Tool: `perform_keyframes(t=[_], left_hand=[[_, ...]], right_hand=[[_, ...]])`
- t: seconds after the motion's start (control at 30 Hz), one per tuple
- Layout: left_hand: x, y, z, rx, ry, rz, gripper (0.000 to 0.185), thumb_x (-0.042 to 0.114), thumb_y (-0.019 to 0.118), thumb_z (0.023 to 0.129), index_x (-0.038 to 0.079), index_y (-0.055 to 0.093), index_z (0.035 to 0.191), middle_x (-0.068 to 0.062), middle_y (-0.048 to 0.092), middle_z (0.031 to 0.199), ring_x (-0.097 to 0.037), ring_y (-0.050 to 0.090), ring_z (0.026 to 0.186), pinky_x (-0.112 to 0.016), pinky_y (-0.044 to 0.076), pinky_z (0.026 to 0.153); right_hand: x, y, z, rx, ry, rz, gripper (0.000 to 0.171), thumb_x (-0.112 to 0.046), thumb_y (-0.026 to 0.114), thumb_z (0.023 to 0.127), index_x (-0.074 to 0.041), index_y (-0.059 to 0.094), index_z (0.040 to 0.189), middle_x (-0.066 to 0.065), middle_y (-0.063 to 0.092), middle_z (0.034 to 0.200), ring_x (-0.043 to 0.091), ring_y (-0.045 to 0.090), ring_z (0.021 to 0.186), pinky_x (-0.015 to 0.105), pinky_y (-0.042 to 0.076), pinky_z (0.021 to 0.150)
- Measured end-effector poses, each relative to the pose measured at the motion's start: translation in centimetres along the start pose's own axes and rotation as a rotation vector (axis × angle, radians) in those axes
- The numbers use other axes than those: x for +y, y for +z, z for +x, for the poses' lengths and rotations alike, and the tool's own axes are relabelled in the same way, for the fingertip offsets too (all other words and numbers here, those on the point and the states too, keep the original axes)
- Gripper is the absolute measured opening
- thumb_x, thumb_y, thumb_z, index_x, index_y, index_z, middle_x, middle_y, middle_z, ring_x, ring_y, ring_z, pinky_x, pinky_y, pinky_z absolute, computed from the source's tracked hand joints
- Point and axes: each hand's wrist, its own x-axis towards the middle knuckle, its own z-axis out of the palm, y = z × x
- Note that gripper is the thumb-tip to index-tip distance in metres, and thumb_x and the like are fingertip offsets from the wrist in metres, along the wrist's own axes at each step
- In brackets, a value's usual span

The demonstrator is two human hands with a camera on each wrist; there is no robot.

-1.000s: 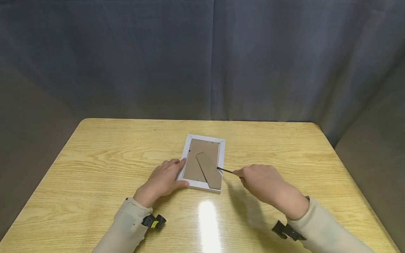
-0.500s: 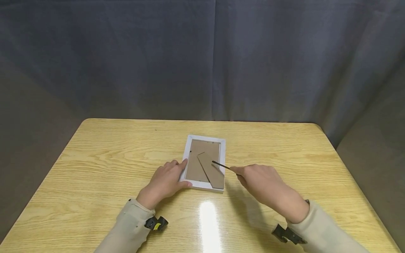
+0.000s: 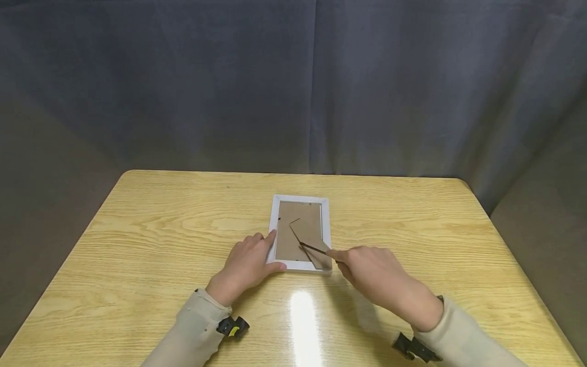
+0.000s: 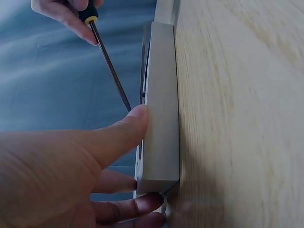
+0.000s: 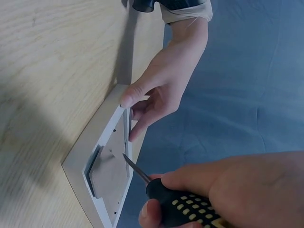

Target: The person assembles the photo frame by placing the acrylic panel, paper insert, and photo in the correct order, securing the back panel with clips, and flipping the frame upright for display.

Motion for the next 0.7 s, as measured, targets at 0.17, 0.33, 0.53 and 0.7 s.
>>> perform_keyframes(t=[0.17,0.33,0.53,0.7], left_hand=[[0.1,0.12,0.01,0.015,0.001,-0.006,0.086,0.049,0.08,0.082,0.003,0.051,0.148,-0.018,0.068,0.111,-0.022,0.057,0.079,-0.037,0.048,0.068],[0.19,0.23,-0.01,0.023,0.002,-0.004,0.086,0.05,0.08,0.082,0.003,0.051,0.148,-0.018,0.068,0.11,-0.023,0.058,0.08,-0.038,0.049,0.069],[0.24,0.45,-0.1,0.035,0.0,0.003,0.086,0.05,0.08,0.082,0.002,0.051,0.147,-0.018,0.068,0.11,-0.026,0.062,0.085,-0.042,0.051,0.073],[0.38,0.56,-0.1,0.05,0.001,0.003,0.087,0.052,0.079,0.082,0.0,0.051,0.146,-0.019,0.069,0.11,-0.028,0.064,0.086,-0.043,0.052,0.073]], right_hand=[[-0.12,0.08,-0.27,-0.005,-0.018,-0.003,0.036,-0.011,0.058,0.099,-0.028,0.072,0.127,-0.012,0.033,0.055,0.005,0.028,0.05,0.023,0.026,0.04],[-0.23,0.0,-0.49,-0.025,-0.018,0.013,0.034,-0.011,0.059,0.098,-0.025,0.073,0.127,-0.012,0.04,0.056,0.005,0.029,0.051,0.022,0.026,0.04],[-0.4,-0.27,-0.79,-0.035,-0.033,0.005,0.033,-0.012,0.059,0.099,-0.026,0.073,0.126,-0.012,0.032,0.055,0.004,0.024,0.05,0.021,0.023,0.04],[-0.5,-0.47,-1.02,-0.037,-0.05,-0.007,0.033,-0.012,0.06,0.098,-0.028,0.074,0.124,-0.014,0.032,0.057,0.004,0.024,0.051,0.022,0.024,0.041]])
